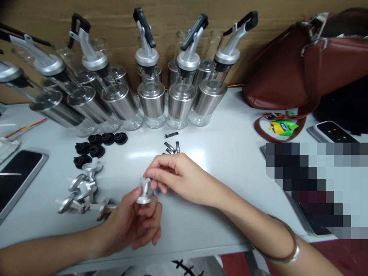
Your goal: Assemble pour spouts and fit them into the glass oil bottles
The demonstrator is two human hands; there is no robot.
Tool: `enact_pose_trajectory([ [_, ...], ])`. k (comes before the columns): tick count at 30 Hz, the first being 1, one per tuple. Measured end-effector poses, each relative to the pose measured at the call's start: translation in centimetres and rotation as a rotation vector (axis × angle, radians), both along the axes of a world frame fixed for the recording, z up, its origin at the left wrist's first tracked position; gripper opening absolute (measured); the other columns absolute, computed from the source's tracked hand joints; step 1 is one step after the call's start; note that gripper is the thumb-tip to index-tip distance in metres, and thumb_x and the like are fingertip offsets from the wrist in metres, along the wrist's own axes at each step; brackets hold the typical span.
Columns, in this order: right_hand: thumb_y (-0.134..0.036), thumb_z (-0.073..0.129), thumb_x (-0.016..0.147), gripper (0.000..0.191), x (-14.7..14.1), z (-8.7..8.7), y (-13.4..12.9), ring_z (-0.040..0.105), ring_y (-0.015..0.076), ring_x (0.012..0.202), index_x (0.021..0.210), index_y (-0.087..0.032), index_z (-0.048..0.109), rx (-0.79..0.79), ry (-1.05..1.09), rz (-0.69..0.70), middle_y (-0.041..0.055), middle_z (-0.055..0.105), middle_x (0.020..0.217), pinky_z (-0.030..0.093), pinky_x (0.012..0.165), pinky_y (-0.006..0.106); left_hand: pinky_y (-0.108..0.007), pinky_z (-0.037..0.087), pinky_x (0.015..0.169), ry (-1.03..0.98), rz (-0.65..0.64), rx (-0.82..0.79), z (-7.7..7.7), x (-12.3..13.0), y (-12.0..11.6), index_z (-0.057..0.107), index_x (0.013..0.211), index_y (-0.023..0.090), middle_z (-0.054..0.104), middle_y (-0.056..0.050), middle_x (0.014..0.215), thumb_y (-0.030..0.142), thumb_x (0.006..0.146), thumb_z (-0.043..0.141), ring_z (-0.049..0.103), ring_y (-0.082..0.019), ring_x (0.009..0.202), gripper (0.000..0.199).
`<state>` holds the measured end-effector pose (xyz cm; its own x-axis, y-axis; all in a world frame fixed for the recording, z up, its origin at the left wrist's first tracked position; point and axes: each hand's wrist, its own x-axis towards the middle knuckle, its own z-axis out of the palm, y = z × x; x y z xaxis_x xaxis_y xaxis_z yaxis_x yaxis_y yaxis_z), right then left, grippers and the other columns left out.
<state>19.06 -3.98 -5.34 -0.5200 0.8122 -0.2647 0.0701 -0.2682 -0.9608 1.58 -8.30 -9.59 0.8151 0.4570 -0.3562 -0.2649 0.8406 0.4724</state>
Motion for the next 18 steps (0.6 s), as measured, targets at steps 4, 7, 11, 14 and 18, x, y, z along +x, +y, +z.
enact_pose_trajectory([
  [4, -0.03, 0.058, 0.09, 0.031, 0.5, 0.12, 0.29, 0.049, 0.0082, 0.06, 0.113, -0.01, 0.061, -0.146, 0.089, 0.056, -0.0005, 0.059, 0.073, 0.039, 0.061, 0.026, -0.027, 0.04, 0.059, -0.005, -0.016, -0.032, 0.17, 0.01, 0.23, 0.027, 0.057, 0.02, 0.036, 0.01, 0.052, 0.068, 0.082, 0.043, 0.034, -0.003, 0.033, 0.057],
  [7, -0.029, 0.057, 0.09, 0.042, 0.79, 0.04, 0.33, 0.045, 0.0086, 0.061, 0.126, -0.007, 0.055, -0.255, 0.157, 0.127, -0.0039, 0.052, 0.068, 0.036, 0.063, 0.027, -0.026, 0.04, 0.059, -0.009, -0.032, -0.014, 0.24, 0.06, 0.28, 0.027, 0.056, 0.019, 0.036, 0.01, 0.052, 0.068, 0.083, 0.043, 0.035, -0.003, 0.033, 0.057],
  [11, -0.032, 0.057, 0.091, 0.036, 0.83, -0.07, 0.29, 0.038, 0.0087, 0.059, 0.119, -0.009, 0.058, -0.339, 0.241, 0.192, -0.0055, 0.045, 0.066, 0.03, 0.061, 0.027, -0.025, 0.04, 0.059, -0.002, -0.049, 0.02, 0.42, 0.06, 0.22, 0.026, 0.056, 0.019, 0.036, 0.01, 0.052, 0.068, 0.083, 0.042, 0.035, -0.003, 0.034, 0.058],
  [14, -0.035, 0.059, 0.09, 0.028, 0.66, -0.24, 0.26, 0.035, 0.0086, 0.057, 0.105, -0.012, 0.059, -0.365, 0.289, 0.185, -0.0058, 0.042, 0.065, 0.027, 0.06, 0.027, -0.026, 0.04, 0.06, 0.003, -0.063, 0.018, 0.57, 0.04, 0.16, 0.027, 0.056, 0.019, 0.035, 0.01, 0.052, 0.07, 0.082, 0.041, 0.036, -0.003, 0.034, 0.059],
  [18, -0.038, 0.062, 0.089, 0.028, 0.53, -0.55, 0.19, 0.034, 0.0089, 0.057, 0.101, -0.014, 0.056, -0.393, 0.333, 0.196, -0.0058, 0.038, 0.066, 0.027, 0.061, 0.027, -0.027, 0.041, 0.061, 0.026, -0.077, 0.011, 0.69, -0.01, 0.14, 0.027, 0.055, 0.02, 0.036, 0.01, 0.051, 0.073, 0.081, 0.043, 0.035, -0.003, 0.034, 0.061],
])
